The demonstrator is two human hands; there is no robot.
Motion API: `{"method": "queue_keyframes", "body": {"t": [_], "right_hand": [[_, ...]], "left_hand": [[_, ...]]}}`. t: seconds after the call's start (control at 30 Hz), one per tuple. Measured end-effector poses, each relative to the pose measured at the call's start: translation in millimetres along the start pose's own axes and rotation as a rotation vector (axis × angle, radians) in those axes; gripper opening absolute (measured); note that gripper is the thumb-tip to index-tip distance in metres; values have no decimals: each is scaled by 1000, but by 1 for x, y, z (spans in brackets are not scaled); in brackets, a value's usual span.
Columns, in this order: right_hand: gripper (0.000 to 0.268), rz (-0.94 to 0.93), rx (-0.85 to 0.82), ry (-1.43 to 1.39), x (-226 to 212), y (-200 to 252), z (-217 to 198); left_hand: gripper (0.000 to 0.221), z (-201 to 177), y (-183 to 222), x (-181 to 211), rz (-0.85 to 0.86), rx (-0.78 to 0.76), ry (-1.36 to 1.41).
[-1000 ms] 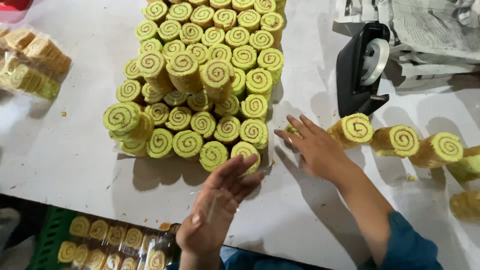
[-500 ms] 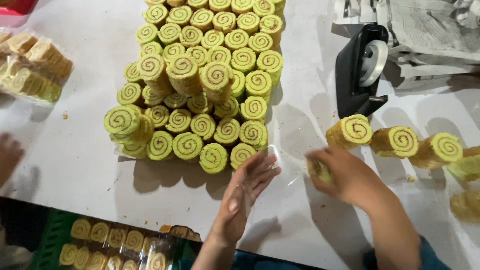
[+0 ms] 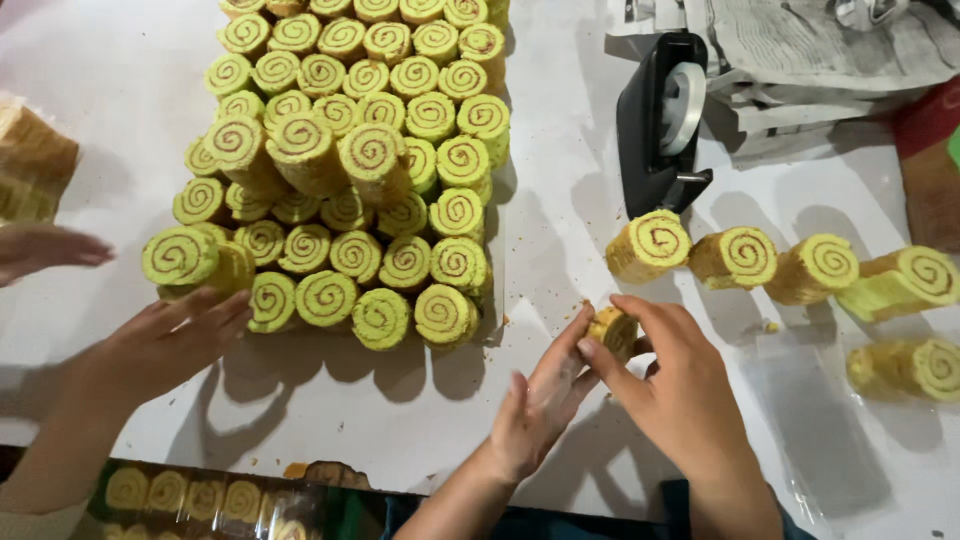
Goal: The person packages yellow and red cake rolls by placing them into clear plastic bags and sealing the bags with tape.
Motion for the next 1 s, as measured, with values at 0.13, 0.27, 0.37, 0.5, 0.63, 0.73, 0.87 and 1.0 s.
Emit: {"method": "queue_keyframes", "body": {"t": [0.13,0.27,0.37,0.5,0.63,0.73,0.87,1.0], "right_hand": [[83,227,-128,-82,14,3,-2],[82,166,-106,-120,28,7,0],[70,99,-36,-160,31,9,-2],[68,83,-15,-193,28,10,-6],[69,67,-6,-133,32,9,3],[66,67,-6,-119,31,10,4],[52,15,-88,-287,33,13,-3],[48,120,-169,-467,39,14,-6]], "left_hand": [[96,-9,-2,-3,-66,70,188],[89,-15,-6,-4,-188,128,367],[82,-26,-4,-14,-249,168,457],[73,-40,-5,-28,-280,288,394],[81,-43,-3,-38,-255,371,209],[59,-42,-6,-34,-190,381,-114],[49,-46,-6,-31,-226,574,-215],[45,-51,-7,-35,-200,663,-185]]}}
Point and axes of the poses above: each hand's wrist, its own y-axis away from the middle knuckle, its own z-axis out of the palm, x = y × z, the point moved 3 cm from there along -y, towards the middle knuckle, and after that the axes turned 1 degree about -x, right-handed, at the moved point
